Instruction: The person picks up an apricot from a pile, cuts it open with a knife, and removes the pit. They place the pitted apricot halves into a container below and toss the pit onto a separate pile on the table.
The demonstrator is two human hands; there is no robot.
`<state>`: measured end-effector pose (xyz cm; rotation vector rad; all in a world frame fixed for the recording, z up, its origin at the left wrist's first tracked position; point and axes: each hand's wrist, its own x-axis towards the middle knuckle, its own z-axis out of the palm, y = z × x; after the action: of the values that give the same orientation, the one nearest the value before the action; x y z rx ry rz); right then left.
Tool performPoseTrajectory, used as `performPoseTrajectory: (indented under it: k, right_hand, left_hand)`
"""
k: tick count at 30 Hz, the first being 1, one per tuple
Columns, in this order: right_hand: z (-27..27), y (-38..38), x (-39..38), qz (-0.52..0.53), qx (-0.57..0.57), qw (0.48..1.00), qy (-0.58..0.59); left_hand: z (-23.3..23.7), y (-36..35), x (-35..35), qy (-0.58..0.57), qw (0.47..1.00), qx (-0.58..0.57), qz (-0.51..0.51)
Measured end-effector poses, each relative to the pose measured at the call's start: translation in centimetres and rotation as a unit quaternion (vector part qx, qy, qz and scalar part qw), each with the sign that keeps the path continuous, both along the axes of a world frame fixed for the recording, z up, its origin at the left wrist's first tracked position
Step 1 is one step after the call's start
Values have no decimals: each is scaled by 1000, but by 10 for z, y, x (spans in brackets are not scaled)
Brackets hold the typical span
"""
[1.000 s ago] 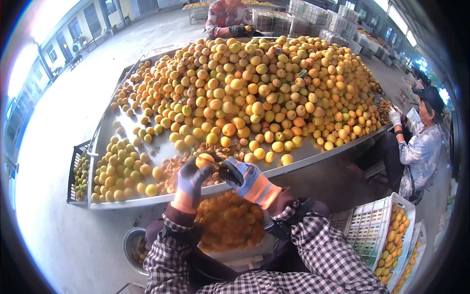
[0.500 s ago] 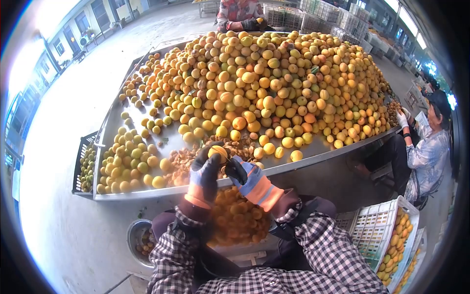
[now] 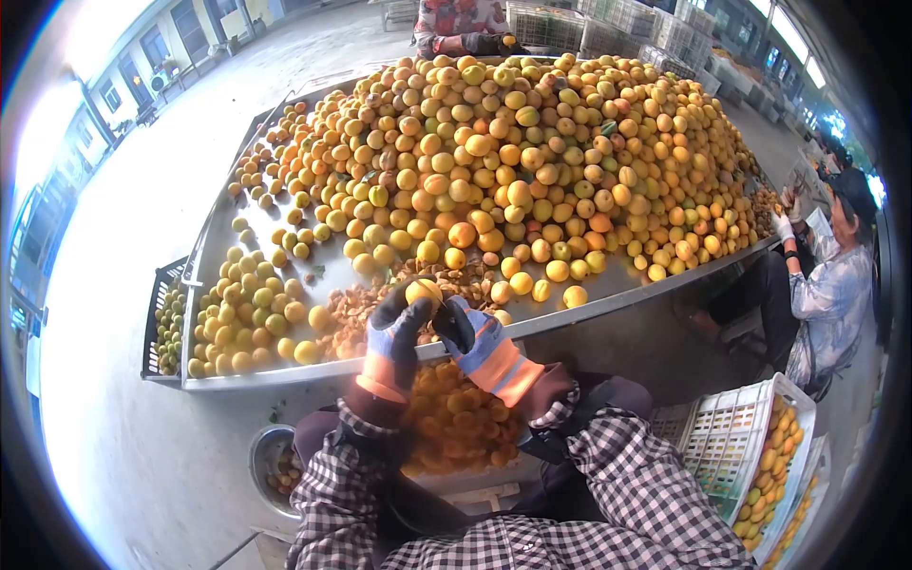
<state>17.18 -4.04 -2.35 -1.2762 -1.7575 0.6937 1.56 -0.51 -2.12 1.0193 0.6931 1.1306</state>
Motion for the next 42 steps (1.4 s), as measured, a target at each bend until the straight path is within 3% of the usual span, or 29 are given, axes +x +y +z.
performPoseTrajectory:
  k: [2, 6, 8, 15, 18, 21, 24, 28, 31, 34, 37, 42]
  right_hand:
    - [-18, 4, -4, -21, -3, 1000, 6]
    - [-16, 4, -3, -45, 1, 999, -20]
    - [-12, 5, 1, -34, -1, 999, -25]
    - [6, 2, -2, -26, -27, 999, -24]
    - [4, 5, -5, -41, -92, 994, -45]
    - [1, 8, -8, -40, -110, 990, -76]
    - [-6, 9, -4, -45, -29, 994, -98]
    - [3, 11, 0, -64, -28, 987, -146]
    - [7, 9, 2, -83, 6, 986, -147]
    - [9, 10, -1, -82, -19, 987, -135]
    - [9, 13, -5, -39, -113, 987, -106]
    - [-4, 13, -8, -5, 21, 999, 24]
  left_hand:
    - [-4, -10, 21, -171, 979, -111, -9]
    - [-3, -5, 18, -191, 969, -153, -48]
    - [6, 3, 7, 64, 998, -9, 2]
    - [11, -4, 16, 47, 997, 18, 60]
    - [5, -7, 22, -120, 984, -132, -21]
    - [-10, -2, 21, -134, 977, -166, -29]
    - [-16, 3, 11, -70, 987, -147, -6]
    - [10, -4, 8, -4, 995, -95, -15]
    - [32, -11, 16, -24, 993, -112, -17]
    - [23, -5, 17, 2, 995, -100, 14]
    - [16, 5, 16, 54, 996, -42, 58]
    - [14, 3, 14, 37, 997, 7, 61]
